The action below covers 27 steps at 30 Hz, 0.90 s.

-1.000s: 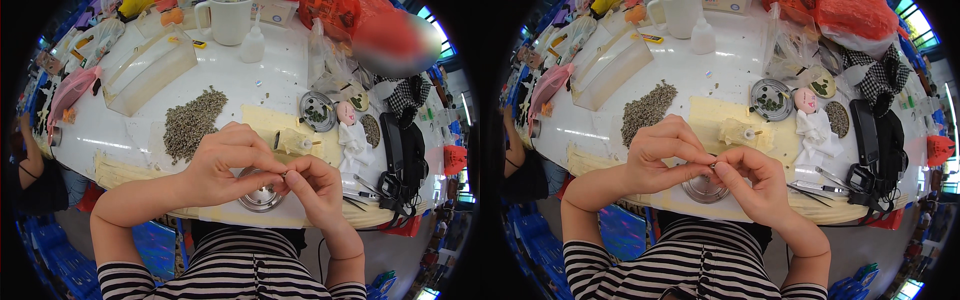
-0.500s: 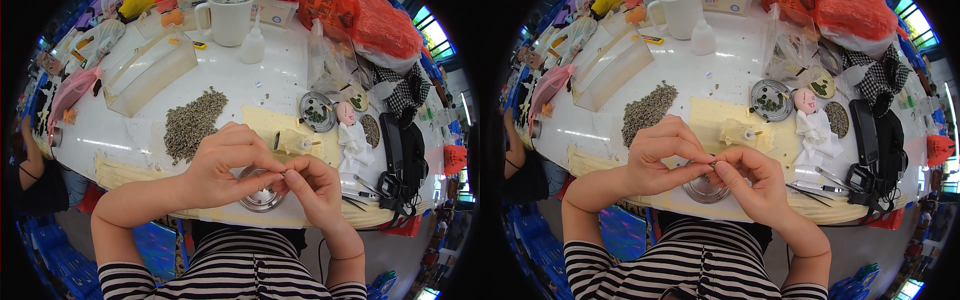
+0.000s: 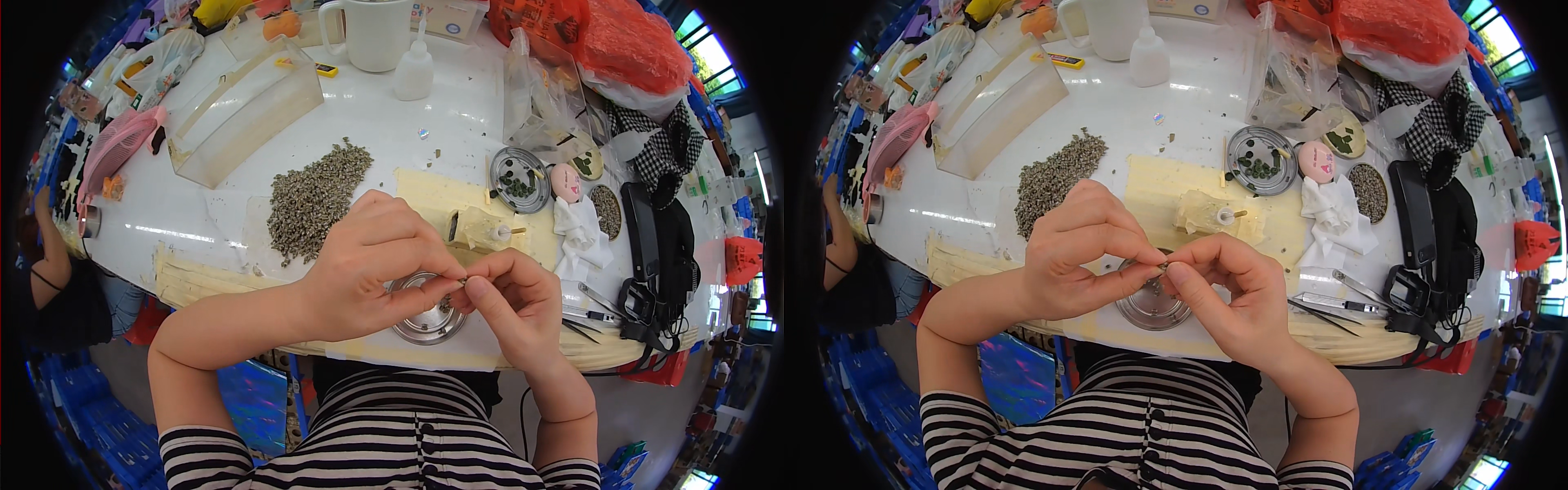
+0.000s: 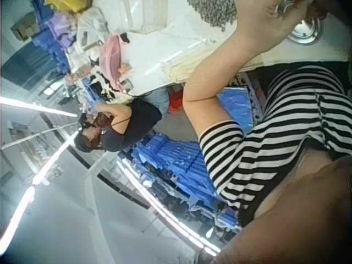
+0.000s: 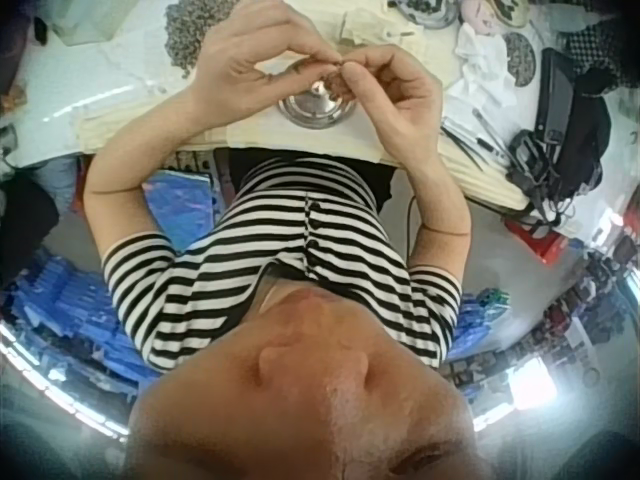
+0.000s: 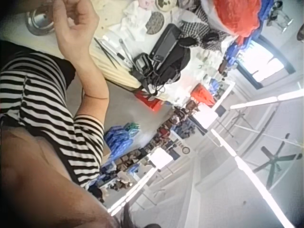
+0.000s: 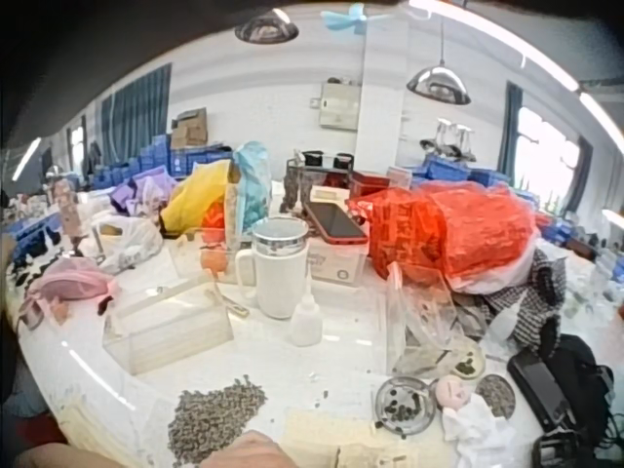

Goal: The person assembles small electronic components by hand, inserting tiny pins into a circular connector and then pouring additional small parts from a plastic container onto the workspace.

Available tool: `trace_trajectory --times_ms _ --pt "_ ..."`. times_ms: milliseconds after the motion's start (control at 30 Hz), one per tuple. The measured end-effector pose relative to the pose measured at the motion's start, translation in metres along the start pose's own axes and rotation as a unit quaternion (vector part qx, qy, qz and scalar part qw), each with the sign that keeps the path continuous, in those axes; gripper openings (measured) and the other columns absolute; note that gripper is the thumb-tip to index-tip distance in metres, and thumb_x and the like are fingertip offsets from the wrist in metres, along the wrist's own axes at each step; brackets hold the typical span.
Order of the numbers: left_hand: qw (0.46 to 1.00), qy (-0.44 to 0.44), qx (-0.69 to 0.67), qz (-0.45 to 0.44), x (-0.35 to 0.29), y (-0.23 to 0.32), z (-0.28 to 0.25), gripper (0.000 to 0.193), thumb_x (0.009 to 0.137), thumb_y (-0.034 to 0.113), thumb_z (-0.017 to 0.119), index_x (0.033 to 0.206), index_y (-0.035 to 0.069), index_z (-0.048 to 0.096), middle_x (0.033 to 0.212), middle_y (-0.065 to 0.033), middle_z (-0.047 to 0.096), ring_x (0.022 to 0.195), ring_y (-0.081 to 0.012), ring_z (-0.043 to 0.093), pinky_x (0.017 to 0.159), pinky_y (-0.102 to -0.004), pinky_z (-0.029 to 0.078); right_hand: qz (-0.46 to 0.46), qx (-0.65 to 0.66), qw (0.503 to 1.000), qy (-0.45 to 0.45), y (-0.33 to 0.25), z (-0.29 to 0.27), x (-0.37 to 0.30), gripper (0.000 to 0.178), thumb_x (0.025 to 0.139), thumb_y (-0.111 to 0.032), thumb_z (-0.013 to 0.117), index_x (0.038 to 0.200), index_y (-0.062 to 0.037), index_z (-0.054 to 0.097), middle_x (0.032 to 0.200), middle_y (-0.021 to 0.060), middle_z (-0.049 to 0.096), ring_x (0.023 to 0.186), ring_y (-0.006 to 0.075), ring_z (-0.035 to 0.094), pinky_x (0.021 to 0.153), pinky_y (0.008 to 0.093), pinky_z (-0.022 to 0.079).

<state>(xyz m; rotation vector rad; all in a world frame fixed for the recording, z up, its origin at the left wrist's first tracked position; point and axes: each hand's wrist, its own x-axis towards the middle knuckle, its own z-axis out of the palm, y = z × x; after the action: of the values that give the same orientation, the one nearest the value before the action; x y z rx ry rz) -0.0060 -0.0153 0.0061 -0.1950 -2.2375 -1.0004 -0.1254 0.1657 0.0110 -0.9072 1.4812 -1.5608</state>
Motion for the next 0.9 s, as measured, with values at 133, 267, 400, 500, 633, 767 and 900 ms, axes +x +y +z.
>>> trace_trajectory --times_ms 133,267,400,500,633,767,900 --pt "1.0 0.0 0.007 0.006 -0.0008 0.0007 -0.0005 0.021 0.069 0.004 0.082 0.088 0.011 0.074 0.079 0.0005 0.066 0.071 -0.0153 0.059 0.067 -0.0286 0.039 -0.006 0.002 1.0 -0.001 0.001 0.0001 -0.0002 0.011 0.096 -0.004 0.06 0.104 0.0036 0.063 0.089 0.0059 0.069 0.082 0.01 0.065 0.074 0.0238 0.052" --pt "0.997 -0.019 -0.073 -0.026 -0.0012 -0.0026 -0.0012 0.019 0.072 0.004 0.081 0.089 0.01 0.074 0.08 -0.0004 0.067 0.071 -0.015 0.06 0.068 -0.0284 0.039 0.057 0.097 0.994 -0.013 -0.0005 0.0006 0.0013 0.013 0.097 -0.007 0.061 0.105 0.0032 0.063 0.091 0.0066 0.07 0.083 0.0101 0.066 0.075 0.024 0.054" --pt "0.993 -0.024 -0.112 -0.038 -0.0014 -0.0037 -0.0001 0.017 0.075 0.004 0.08 0.09 0.009 0.074 0.081 -0.0007 0.067 0.071 -0.0142 0.061 0.069 -0.0281 0.04 0.068 0.116 0.99 -0.047 0.0016 -0.0044 0.0032 0.015 0.098 -0.01 0.06 0.106 0.0029 0.063 0.091 0.0073 0.07 0.083 0.0104 0.066 0.075 0.0244 0.055" --pt "0.991 -0.025 -0.126 -0.048 -0.0021 -0.0032 -0.0005 0.016 0.076 0.005 0.08 0.09 0.01 0.075 0.081 -0.0004 0.067 0.072 -0.0144 0.06 0.071 -0.0284 0.04 0.069 0.115 0.989 -0.057 0.0021 -0.0053 0.0037 0.015 0.099 -0.01 0.06 0.107 0.0028 0.063 0.091 0.0075 0.07 0.082 0.0105 0.066 0.075 0.0243 0.055" --pt "0.987 -0.035 -0.146 -0.059 -0.0045 -0.0048 0.0015 0.016 0.076 0.005 0.08 0.09 0.01 0.075 0.082 -0.0002 0.067 0.074 -0.0141 0.059 0.072 -0.0281 0.04 0.069 0.111 0.99 -0.058 0.0037 -0.0061 0.0022 0.015 0.099 -0.009 0.059 0.107 0.0029 0.063 0.091 0.0076 0.07 0.082 0.0103 0.066 0.074 0.0239 0.054" --pt "0.989 -0.037 -0.137 -0.05 -0.0027 -0.0039 -0.0004 0.017 0.075 0.004 0.081 0.09 0.01 0.075 0.083 0.0006 0.068 0.074 -0.0136 0.059 0.072 -0.0276 0.04 0.065 0.102 0.991 -0.054 0.0025 -0.0045 0.0019 0.012 0.098 -0.007 0.059 0.105 0.0027 0.063 0.09 0.0073 0.069 0.082 0.0104 0.066 0.074 0.0238 0.054" --pt "0.997 -0.019 -0.072 -0.001 -0.0008 -0.0003 -0.0024 0.019 0.072 0.006 0.083 0.089 0.012 0.075 0.082 0.0026 0.067 0.075 -0.0141 0.058 0.072 -0.0289 0.038 0.039 0.088 0.995 -0.038 -0.0004 -0.0027 -0.0005 0.008 0.096 -0.003 0.06 0.101 0.003 0.062 0.089 0.0069 0.068 0.082 0.0108 0.066 0.075 0.0242 0.053"
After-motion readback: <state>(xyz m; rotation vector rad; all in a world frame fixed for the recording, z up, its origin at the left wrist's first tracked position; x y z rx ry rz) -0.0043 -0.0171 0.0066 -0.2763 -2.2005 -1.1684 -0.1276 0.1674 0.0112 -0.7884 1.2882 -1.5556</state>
